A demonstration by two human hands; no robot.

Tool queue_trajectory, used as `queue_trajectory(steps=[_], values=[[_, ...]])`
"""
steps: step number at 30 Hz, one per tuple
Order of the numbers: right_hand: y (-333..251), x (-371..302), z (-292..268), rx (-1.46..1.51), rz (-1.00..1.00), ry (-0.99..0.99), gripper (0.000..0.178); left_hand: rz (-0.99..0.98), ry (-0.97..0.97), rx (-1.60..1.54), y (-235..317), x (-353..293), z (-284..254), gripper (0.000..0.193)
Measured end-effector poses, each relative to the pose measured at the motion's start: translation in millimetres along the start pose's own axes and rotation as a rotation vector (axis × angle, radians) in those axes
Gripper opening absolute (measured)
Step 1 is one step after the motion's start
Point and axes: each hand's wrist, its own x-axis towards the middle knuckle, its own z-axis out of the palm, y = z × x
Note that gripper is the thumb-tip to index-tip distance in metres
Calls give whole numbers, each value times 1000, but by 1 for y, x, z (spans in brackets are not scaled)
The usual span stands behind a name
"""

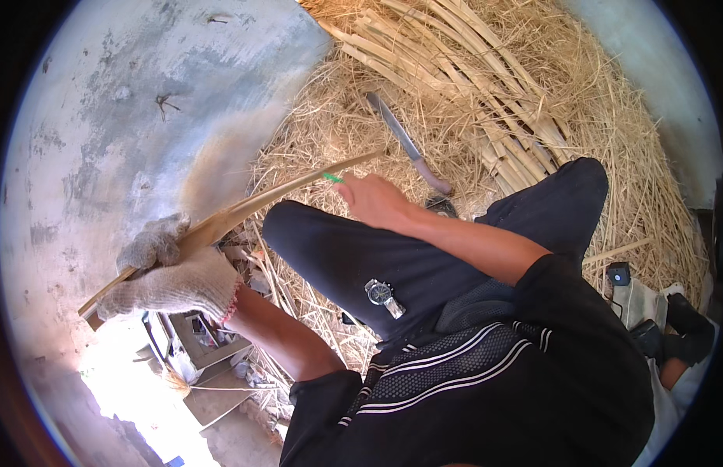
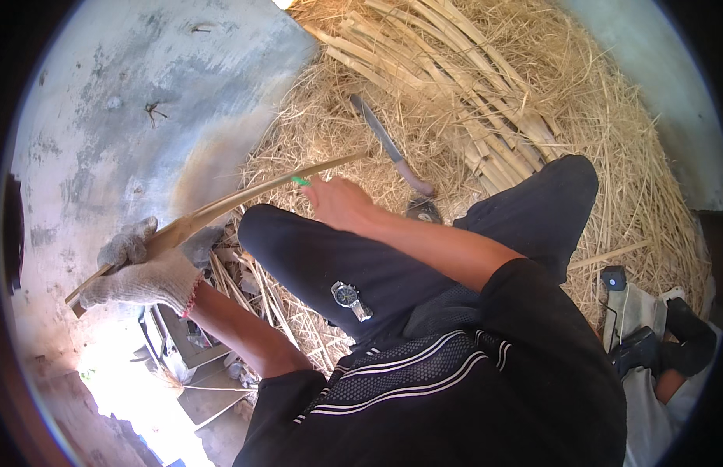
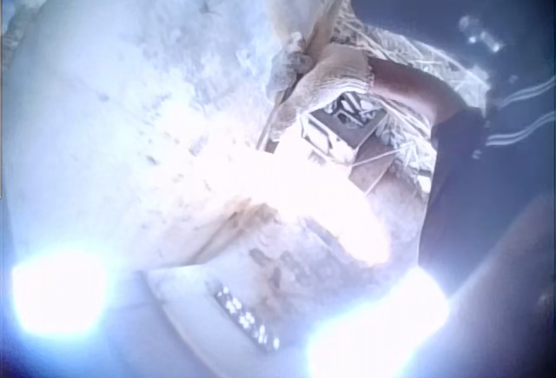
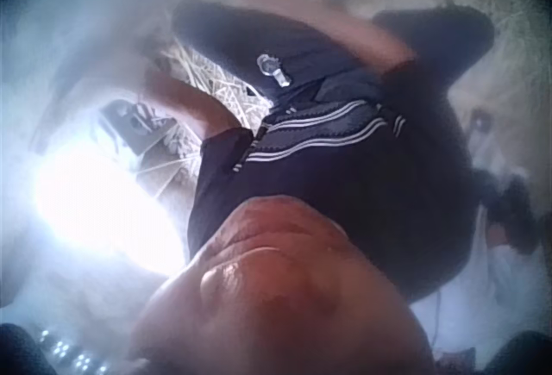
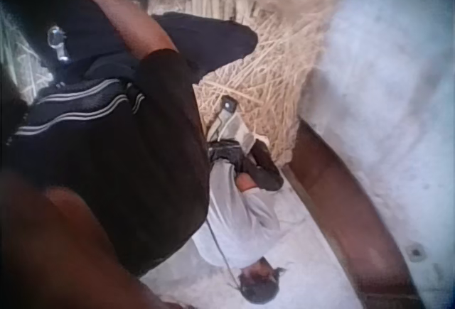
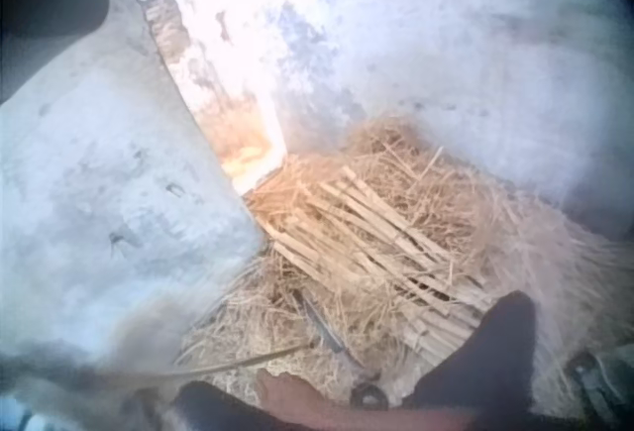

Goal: The person sits cross-legged on a floor covered with straw and bamboo debris. They hold a long bamboo strip in their left hand and use a green-handled knife in their right hand to split the strip lengthwise into thinner slivers. The person repeatedly peels and separates the bamboo layers, dropping the finished pieces onto the pile below.

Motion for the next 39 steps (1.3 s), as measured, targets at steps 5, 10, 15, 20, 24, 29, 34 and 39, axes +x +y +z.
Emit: queue_trajectory(steps=[5,10,15,20,24,29,34,39], values=[[64,21,16,-39,223,-7,43,9,-26,-27,3,-9,3,67],[30,8,15,-9,54,63,40,1,-65,-57,-1,2,-13,69],[123,50,36,-43,306,-75,43,3,-105,-16,-1,-6,-6,70],[89,25,10,-53,209,49,46,-35,-361,-115,-12,12,-36,65],[18,-2,-3,129,-39,122,46,-22,-80,39,-5,0,-12,65],[11,13,15,5,-49,150,42,34,-261,-72,-11,5,-18,69],[26,21,23,-35,62,79,44,11,-128,-9,-11,14,-11,71],[36,21,17,-171,130,27,46,25,-110,-6,-13,14,-14,75]])
